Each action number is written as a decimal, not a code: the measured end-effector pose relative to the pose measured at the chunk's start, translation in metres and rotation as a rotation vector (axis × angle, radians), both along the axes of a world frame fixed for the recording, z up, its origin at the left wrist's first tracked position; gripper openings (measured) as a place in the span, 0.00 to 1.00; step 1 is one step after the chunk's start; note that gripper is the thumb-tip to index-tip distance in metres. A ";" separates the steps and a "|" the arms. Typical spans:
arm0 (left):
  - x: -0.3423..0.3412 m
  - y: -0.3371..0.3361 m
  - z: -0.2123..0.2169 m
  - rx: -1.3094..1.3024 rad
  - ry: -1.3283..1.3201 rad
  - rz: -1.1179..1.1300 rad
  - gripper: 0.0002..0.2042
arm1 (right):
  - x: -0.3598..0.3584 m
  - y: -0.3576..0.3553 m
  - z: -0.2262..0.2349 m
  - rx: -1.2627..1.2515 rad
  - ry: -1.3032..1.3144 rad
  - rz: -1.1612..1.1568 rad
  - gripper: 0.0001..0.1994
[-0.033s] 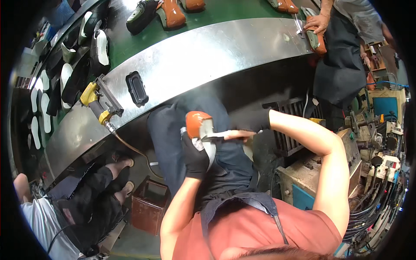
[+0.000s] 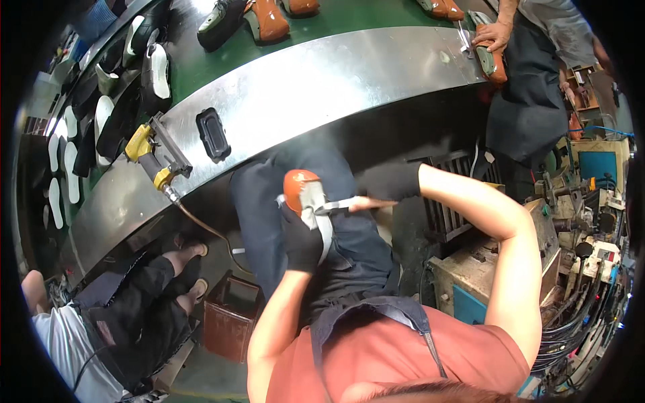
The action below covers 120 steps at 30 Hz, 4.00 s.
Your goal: The person uses a metal tool to scrape and trim the white sole material of high-heeled shoes on a factory assembly line. They process multiple shoes, including brown and black pairs, by holding them on their lap and working on the sole edges before placing them back on the conveyor.
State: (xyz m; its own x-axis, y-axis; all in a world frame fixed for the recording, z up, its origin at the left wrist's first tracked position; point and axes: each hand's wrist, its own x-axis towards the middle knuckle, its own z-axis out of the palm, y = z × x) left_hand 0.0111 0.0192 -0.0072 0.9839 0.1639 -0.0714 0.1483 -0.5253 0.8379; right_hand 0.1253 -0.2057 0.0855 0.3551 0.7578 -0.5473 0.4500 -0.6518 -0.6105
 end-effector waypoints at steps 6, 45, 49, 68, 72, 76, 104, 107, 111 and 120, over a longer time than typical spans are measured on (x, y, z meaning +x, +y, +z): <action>-0.015 0.018 -0.011 -0.183 0.129 -0.090 0.33 | -0.032 0.049 0.073 0.165 -0.260 -0.041 0.29; -0.026 0.139 0.142 -0.360 0.187 -0.155 0.37 | -0.162 -0.024 0.011 0.171 0.245 -0.849 0.24; -0.018 0.049 0.035 -0.244 -0.060 -0.034 0.36 | -0.136 0.003 0.033 0.192 0.425 -0.849 0.24; -0.031 -0.001 -0.046 -0.348 -0.134 0.080 0.32 | -0.031 0.033 0.017 -0.096 0.000 0.039 0.20; -0.029 0.018 -0.055 -0.250 -0.163 0.046 0.33 | -0.068 0.057 0.027 0.071 -0.404 0.061 0.14; -0.015 0.040 -0.005 -0.826 0.326 -0.151 0.32 | -0.075 0.060 0.011 0.323 -0.255 0.091 0.19; -0.013 0.047 -0.023 -0.667 0.168 -0.238 0.38 | -0.052 0.025 0.009 0.054 -0.125 -0.218 0.24; -0.013 0.054 -0.005 -0.867 0.318 -0.151 0.35 | -0.095 0.005 -0.001 0.200 -0.005 -0.580 0.26; 0.038 0.046 0.052 -1.050 0.253 -0.136 0.31 | -0.154 0.019 -0.059 0.409 0.591 -1.259 0.29; 0.402 0.066 0.107 -0.572 0.068 -0.188 0.23 | -0.124 0.028 -0.124 0.237 0.551 -1.260 0.33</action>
State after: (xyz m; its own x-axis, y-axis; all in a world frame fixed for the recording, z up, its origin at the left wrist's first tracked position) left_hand 0.4135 0.0849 0.0996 0.9824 -0.0953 -0.1608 0.1599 -0.0170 0.9870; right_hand 0.0017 -0.1774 -0.0382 0.6424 0.1864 -0.7433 -0.6867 -0.2907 -0.6663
